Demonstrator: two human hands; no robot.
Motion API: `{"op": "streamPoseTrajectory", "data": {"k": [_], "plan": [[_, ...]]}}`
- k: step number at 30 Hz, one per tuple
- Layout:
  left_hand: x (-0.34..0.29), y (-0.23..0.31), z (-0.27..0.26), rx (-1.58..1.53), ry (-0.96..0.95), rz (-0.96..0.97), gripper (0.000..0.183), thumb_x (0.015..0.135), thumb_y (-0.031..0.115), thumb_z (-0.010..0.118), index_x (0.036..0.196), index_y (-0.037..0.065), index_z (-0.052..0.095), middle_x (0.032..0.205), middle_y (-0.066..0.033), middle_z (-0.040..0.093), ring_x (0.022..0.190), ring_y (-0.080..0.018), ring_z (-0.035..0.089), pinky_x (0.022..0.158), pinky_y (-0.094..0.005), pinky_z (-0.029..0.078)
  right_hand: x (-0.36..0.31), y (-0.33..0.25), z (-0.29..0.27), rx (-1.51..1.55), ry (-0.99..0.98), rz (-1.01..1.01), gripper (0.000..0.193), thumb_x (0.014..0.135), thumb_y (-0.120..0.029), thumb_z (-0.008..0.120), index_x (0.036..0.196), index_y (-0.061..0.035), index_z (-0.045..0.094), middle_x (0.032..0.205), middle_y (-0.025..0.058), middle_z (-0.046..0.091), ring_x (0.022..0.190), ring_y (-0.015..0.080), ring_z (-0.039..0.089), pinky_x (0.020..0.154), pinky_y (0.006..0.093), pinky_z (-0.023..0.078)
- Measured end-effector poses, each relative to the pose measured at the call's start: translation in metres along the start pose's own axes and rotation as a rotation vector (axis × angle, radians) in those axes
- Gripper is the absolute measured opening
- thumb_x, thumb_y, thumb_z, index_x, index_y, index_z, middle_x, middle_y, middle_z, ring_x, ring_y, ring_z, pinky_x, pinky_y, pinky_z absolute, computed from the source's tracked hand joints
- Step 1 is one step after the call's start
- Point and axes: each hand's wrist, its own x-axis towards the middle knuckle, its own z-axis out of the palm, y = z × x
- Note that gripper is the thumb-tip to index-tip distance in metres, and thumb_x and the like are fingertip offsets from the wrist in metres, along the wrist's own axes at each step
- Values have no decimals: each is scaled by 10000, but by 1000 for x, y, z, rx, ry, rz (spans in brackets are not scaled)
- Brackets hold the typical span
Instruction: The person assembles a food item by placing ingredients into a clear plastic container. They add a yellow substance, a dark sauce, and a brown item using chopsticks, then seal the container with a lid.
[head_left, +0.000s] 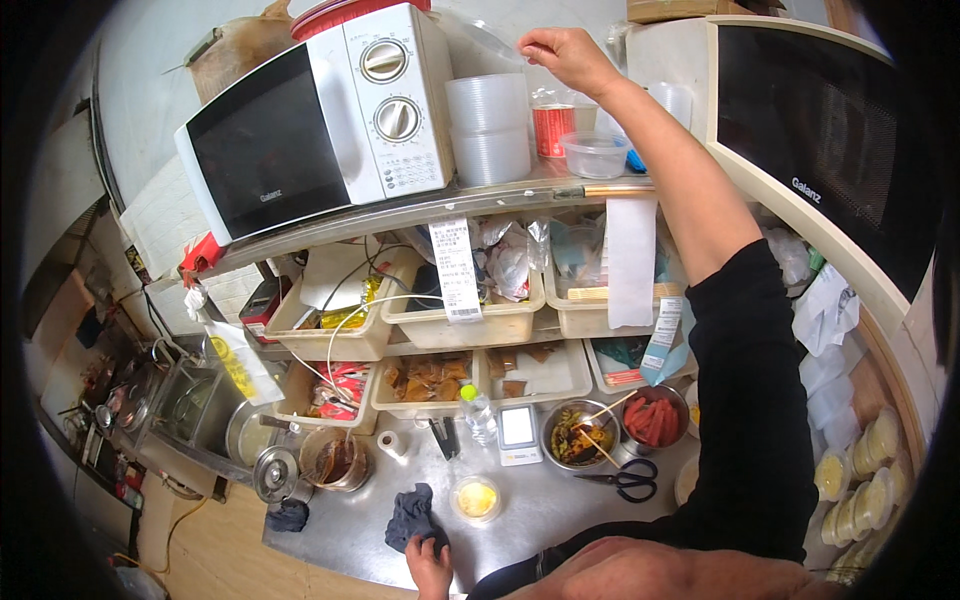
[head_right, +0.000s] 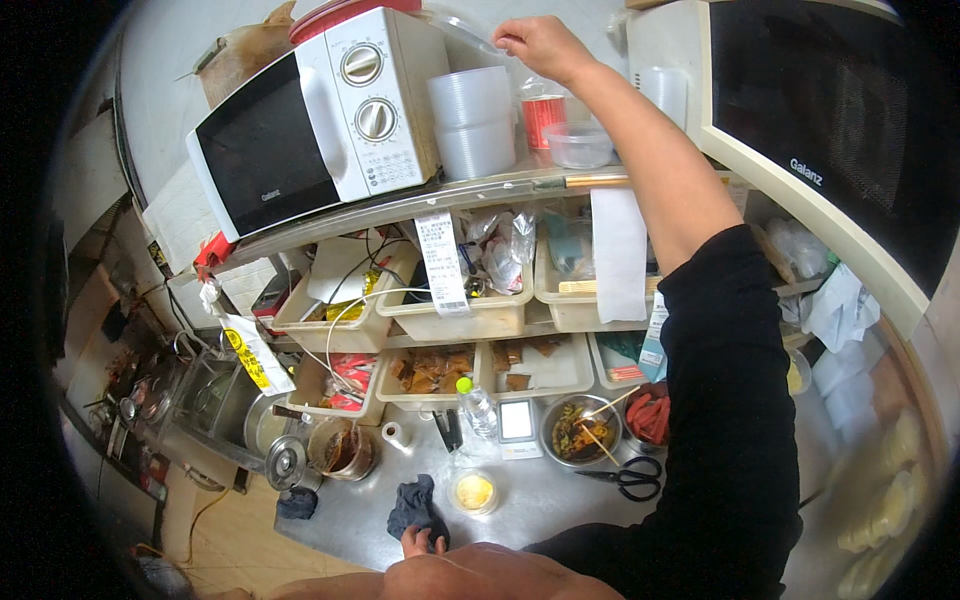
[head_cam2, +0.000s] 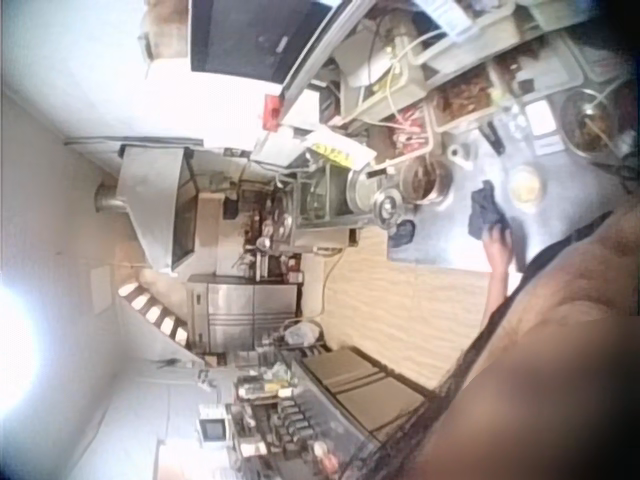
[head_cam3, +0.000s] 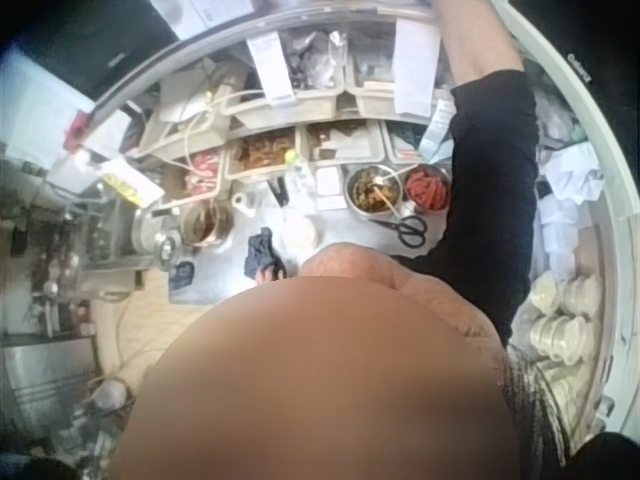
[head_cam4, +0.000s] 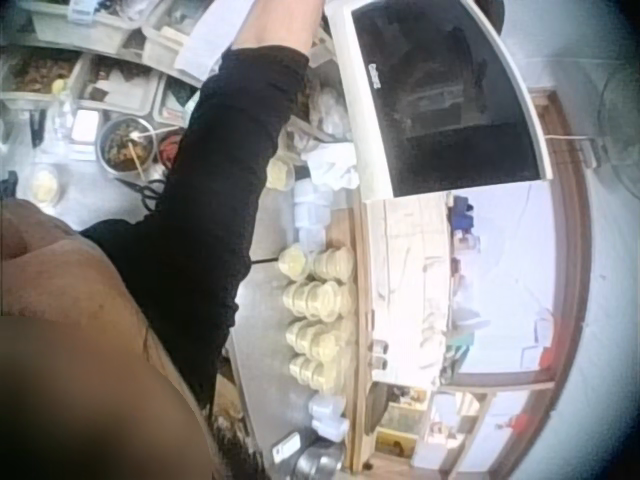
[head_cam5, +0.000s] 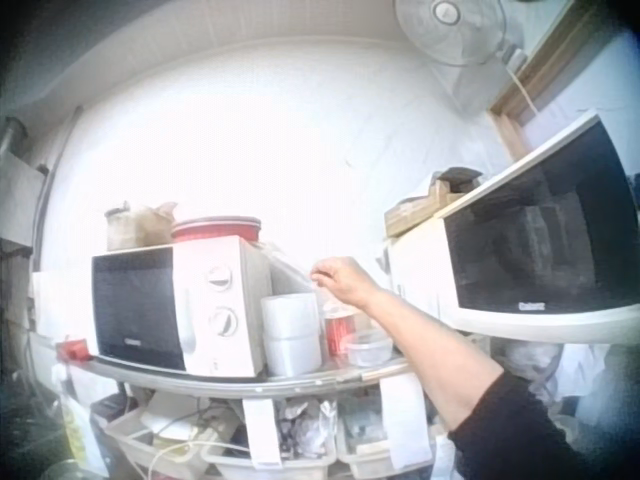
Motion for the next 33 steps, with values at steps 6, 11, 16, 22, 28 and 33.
{"op": "streamPoseTrajectory", "data": {"k": [6, 11, 16, 22, 28, 33], "plan": [[7, 20, -9, -17, -60, -61, 380, 700, 183, 777, 1025, 31, 652, 1166, -255, 551, 1033, -427, 555, 905, -477, 462, 3, -3, 11, -285, -137, -169, 157, 890, -93, 596, 1015, -51, 682, 959, 110, 692, 874, 255, 649, 782, 334, 511], [17, 33, -20, -16, -90, -1, 332, 761, 179, 740, 1041, 28, 643, 1132, -242, 572, 1001, -427, 559, 880, -475, 464, 8, 12, 14, -195, 117, -6, 208, 901, -114, 576, 1070, -82, 692, 1044, 111, 692, 965, 273, 648, 842, 353, 510], [29, 40, -26, 1, -126, 41, 286, 822, 174, 703, 1056, 24, 635, 1098, -229, 592, 968, -427, 562, 855, -473, 466, -3, 43, 5, -249, 75, 342, 228, 907, -171, 582, 1091, -99, 696, 1057, 107, 697, 990, 272, 648, 866, 366, 505], [33, 35, -15, 42, -241, 3, 311, 835, 192, 688, 1088, 21, 628, 1150, -245, 576, 1012, -437, 544, 892, -478, 454, -9, 66, -5, -314, 40, 255, 242, 891, -244, 606, 1078, -125, 704, 1037, 116, 701, 960, 283, 653, 846, 367, 510], [37, 24, 1, 92, -182, 43, 376, 775, 221, 728, 1079, 20, 632, 1206, -255, 550, 1065, -420, 546, 923, -469, 455, -29, 31, -39, -335, -373, 214, 334, 877, -377, 642, 931, -61, 735, 843, 127, 713, 793, 238, 666, 752, 359, 513], [57, 60, -6, -40, -85, 20, 311, 704, 85, 751, 984, 8, 640, 1157, -237, 560, 1068, -406, 544, 923, -453, 450, -87, -2, -56, -329, -665, 182, 336, 813, -358, 723, 907, -35, 732, 774, 130, 697, 699, 232, 635, 683, 358, 498]]}}
